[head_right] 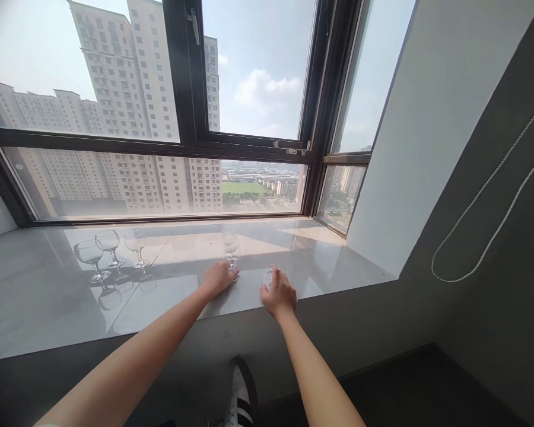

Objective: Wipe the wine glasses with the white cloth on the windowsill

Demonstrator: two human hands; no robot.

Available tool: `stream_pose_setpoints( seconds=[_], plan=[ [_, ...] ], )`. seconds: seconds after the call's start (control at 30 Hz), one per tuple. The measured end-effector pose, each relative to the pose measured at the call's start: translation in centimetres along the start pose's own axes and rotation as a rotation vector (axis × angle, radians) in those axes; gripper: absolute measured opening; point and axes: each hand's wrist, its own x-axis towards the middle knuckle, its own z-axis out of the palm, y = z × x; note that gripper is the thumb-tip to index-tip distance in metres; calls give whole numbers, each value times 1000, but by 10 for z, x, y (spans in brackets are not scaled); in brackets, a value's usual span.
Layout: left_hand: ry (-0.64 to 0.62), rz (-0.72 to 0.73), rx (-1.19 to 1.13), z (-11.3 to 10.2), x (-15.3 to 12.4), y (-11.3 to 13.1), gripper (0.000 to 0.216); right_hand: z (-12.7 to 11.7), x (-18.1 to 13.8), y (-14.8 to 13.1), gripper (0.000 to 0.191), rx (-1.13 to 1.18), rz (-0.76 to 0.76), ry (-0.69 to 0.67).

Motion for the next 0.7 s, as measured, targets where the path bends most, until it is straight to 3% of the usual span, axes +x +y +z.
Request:
stream_pose_setpoints(
  seconds=[0.4,0.7],
  plan=[
    [20,-4,-15,2,6,-4,41,-5,0,-3,52,-6,12,-34],
    [74,113,46,-16,-13,-19,61,-1,-1,0,51,2,-6,-4]
  ],
)
